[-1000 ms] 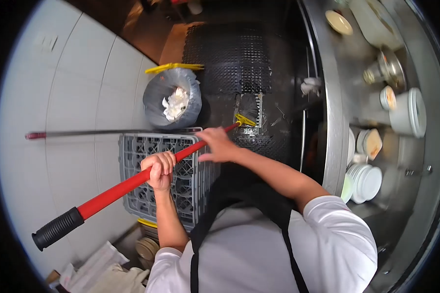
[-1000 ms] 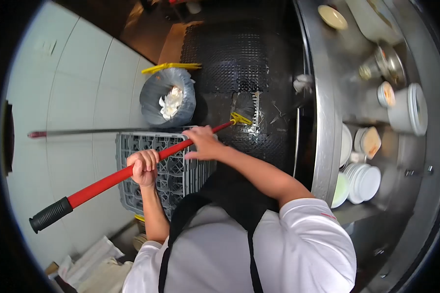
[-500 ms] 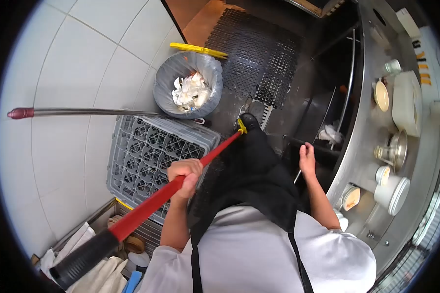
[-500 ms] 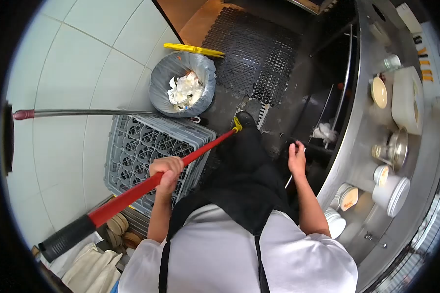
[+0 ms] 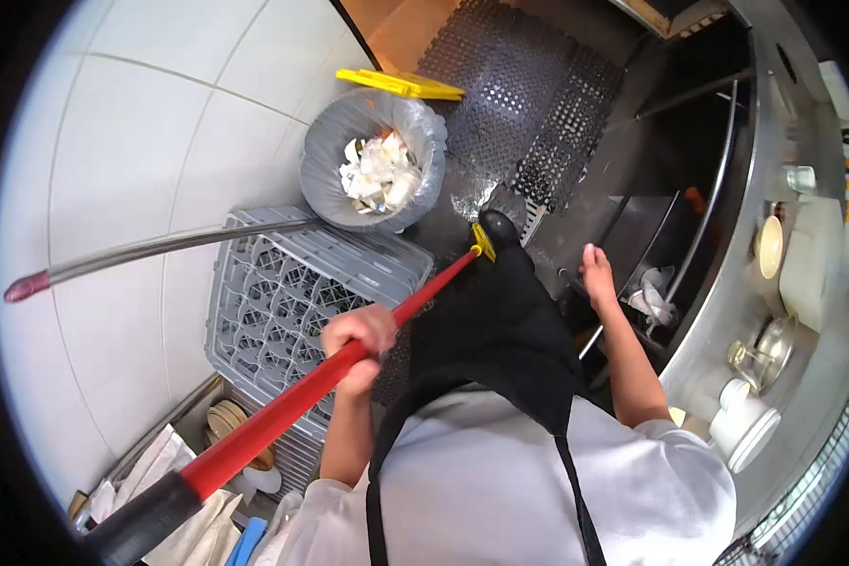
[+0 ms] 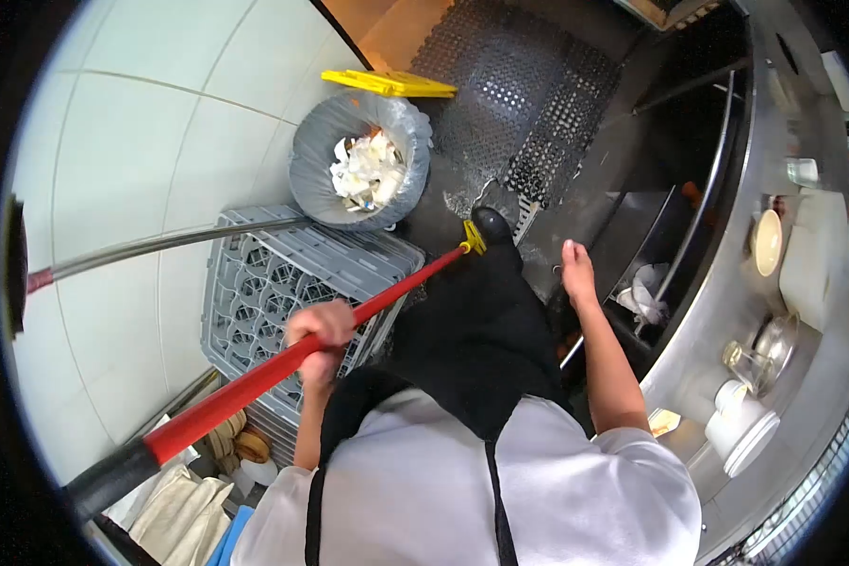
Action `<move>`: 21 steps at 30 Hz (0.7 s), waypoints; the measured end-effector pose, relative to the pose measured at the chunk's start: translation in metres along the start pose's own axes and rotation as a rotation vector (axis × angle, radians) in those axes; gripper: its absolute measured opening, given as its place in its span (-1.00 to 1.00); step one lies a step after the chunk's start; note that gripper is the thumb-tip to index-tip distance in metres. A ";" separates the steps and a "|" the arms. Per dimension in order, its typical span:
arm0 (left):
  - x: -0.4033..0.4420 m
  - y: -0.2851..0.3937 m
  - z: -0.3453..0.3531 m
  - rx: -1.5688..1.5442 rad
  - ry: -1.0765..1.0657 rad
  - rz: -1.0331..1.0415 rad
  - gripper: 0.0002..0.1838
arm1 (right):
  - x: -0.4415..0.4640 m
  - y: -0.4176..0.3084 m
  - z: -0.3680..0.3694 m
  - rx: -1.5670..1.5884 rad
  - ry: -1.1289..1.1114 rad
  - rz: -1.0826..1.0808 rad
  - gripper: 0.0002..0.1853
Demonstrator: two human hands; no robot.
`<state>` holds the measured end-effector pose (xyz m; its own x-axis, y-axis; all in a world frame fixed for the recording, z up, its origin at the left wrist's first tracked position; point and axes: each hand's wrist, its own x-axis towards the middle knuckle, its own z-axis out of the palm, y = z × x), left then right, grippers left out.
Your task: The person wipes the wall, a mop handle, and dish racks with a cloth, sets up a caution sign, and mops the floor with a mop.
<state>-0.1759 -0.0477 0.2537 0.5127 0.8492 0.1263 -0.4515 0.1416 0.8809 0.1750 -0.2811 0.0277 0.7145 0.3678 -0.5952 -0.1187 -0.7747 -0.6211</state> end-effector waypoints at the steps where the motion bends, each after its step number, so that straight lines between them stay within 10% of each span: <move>1: -0.011 -0.009 -0.003 0.058 0.021 -0.049 -0.60 | -0.019 -0.002 -0.005 -0.040 -0.015 -0.049 -0.39; 21: -0.057 0.042 -0.042 0.071 0.256 -0.083 -0.57 | -0.052 0.033 -0.046 -0.482 -0.035 -0.022 -0.37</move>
<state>-0.2548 -0.0684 0.2643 0.3408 0.9383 -0.0595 -0.3586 0.1882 0.9143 0.1654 -0.3494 0.0616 0.6889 0.3972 -0.6063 0.2349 -0.9137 -0.3317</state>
